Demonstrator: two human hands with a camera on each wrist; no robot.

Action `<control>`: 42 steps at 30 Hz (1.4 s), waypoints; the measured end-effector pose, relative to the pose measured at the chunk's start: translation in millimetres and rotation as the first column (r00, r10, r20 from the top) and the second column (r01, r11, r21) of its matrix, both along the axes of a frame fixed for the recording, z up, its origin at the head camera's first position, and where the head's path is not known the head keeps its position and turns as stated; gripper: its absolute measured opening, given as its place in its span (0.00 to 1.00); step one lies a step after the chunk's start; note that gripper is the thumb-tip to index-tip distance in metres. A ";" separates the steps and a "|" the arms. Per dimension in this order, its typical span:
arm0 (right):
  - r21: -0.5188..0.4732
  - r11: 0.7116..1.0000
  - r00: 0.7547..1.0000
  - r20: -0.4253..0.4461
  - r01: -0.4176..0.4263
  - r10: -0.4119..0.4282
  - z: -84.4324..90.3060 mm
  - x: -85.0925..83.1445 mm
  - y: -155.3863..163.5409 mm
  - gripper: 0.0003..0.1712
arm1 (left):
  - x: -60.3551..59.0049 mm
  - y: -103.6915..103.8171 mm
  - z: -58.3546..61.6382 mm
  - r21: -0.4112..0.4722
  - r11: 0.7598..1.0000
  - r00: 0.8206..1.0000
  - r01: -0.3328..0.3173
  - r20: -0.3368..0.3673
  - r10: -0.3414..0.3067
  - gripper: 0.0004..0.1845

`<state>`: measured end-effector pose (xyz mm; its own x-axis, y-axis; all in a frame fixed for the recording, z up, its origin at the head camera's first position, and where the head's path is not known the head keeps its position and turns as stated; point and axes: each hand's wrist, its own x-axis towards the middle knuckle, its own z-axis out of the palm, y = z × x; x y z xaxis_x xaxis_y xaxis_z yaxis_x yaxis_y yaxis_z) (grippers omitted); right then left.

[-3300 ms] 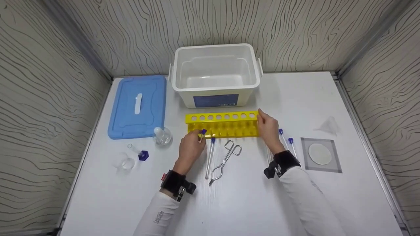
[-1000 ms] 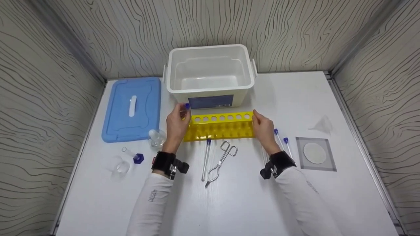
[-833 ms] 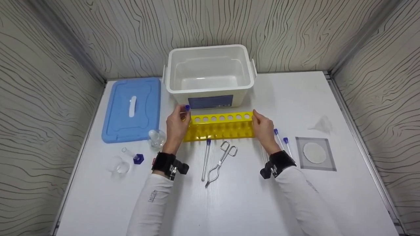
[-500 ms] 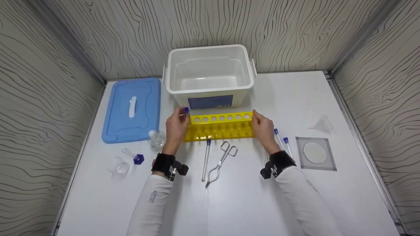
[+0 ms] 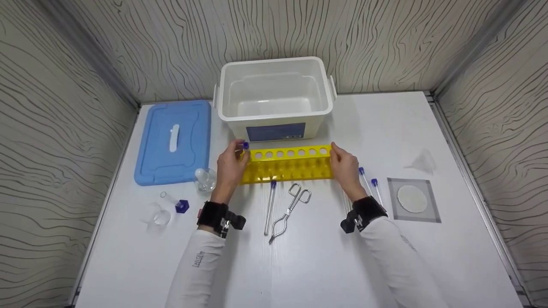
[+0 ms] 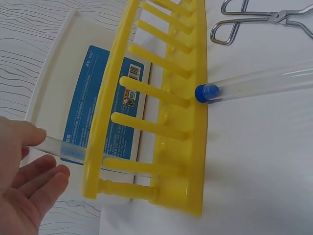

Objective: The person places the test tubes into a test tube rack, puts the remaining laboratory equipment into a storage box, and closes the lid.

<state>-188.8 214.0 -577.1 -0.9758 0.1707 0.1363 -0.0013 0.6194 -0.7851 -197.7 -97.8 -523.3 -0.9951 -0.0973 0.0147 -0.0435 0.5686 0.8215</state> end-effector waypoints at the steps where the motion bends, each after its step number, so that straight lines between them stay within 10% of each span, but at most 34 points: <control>1: -0.001 1.000 1.000 -0.004 0.001 -0.001 -0.1 -0.2 0.4 0.22 | 1.0 -0.1 1.4 -0.003 1.000 1.000 0.001 0.002 -0.001 0.20; 6: -0.005 1.000 1.000 -0.006 0.001 -0.001 0.2 0.1 0.7 0.21 | 11.6 -2.3 8.8 -0.006 1.000 0.986 -0.014 -0.164 0.013 0.19; 11: -0.016 1.000 1.000 0.025 0.008 -0.008 2.6 0.5 -0.5 0.22 | 25.8 -1.8 19.8 -0.004 1.000 0.913 0.000 -0.408 -0.001 0.13; 18: -0.019 1.000 0.998 0.056 0.004 -0.003 1.7 0.8 0.0 0.22 | 40.4 5.4 18.5 -0.059 0.996 0.879 0.060 -0.469 -0.081 0.10; 24: -0.035 0.999 0.998 0.060 -0.003 0.006 3.1 -0.4 0.5 0.23 | 52.3 15.9 -1.1 -0.152 0.985 0.915 0.080 -0.382 -0.133 0.09; 30: -0.035 0.999 0.998 0.060 -0.002 0.004 3.6 -2.2 0.1 0.23 | 63.1 23.8 -22.0 -0.272 0.953 0.976 0.134 -0.127 -0.174 0.11; 42: 0.004 1.000 0.999 0.049 0.004 -0.004 3.5 -2.8 0.3 0.22 | 66.5 36.1 -57.1 -0.303 0.928 0.976 0.216 0.030 -0.218 0.14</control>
